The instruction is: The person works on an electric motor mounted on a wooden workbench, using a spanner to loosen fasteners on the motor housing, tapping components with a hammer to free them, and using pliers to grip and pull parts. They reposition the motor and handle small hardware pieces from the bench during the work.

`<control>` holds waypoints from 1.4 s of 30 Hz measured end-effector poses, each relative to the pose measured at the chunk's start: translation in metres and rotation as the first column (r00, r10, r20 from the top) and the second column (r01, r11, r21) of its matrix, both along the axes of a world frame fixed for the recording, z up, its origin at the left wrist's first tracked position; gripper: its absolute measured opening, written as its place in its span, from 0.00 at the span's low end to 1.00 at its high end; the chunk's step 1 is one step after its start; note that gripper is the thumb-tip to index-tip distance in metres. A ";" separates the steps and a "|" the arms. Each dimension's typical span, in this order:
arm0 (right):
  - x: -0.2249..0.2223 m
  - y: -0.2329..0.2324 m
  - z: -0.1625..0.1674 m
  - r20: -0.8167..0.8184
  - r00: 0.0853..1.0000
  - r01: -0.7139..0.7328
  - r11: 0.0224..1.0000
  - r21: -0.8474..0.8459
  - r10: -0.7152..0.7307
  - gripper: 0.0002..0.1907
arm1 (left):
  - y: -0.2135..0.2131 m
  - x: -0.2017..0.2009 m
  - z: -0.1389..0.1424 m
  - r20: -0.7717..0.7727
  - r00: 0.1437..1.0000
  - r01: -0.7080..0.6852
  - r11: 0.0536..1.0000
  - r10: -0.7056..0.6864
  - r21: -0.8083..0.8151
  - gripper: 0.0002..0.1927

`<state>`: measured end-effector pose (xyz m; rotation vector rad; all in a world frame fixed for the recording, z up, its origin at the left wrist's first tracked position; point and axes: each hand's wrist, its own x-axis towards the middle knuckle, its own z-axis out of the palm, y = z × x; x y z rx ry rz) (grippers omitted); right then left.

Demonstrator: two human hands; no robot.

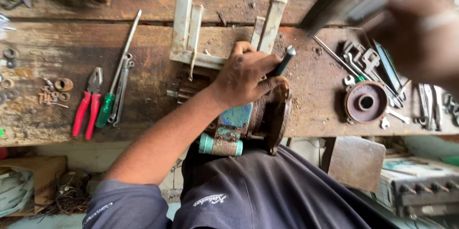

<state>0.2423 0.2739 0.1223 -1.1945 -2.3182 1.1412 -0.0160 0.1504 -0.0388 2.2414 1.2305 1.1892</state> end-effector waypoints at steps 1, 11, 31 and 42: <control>0.008 0.001 -0.003 0.114 0.994 -0.008 0.998 0.067 0.000 0.13 | 0.001 0.001 -0.001 0.005 1.000 0.003 1.000 -0.003 0.023 0.24; 0.035 0.005 -0.019 -0.214 0.977 -0.001 0.998 -0.065 -0.013 0.11 | 0.001 -0.004 0.006 -0.055 0.995 0.081 0.997 -0.081 -0.001 0.26; 0.038 -0.041 -0.017 -0.086 0.991 -0.091 0.990 0.107 0.100 0.27 | -0.002 -0.006 0.015 0.041 0.998 0.048 0.998 -0.046 -0.047 0.17; 0.040 -0.041 -0.022 -0.117 0.991 -0.053 0.996 0.074 0.062 0.26 | -0.005 -0.006 0.026 0.035 0.999 0.036 0.993 -0.033 -0.109 0.16</control>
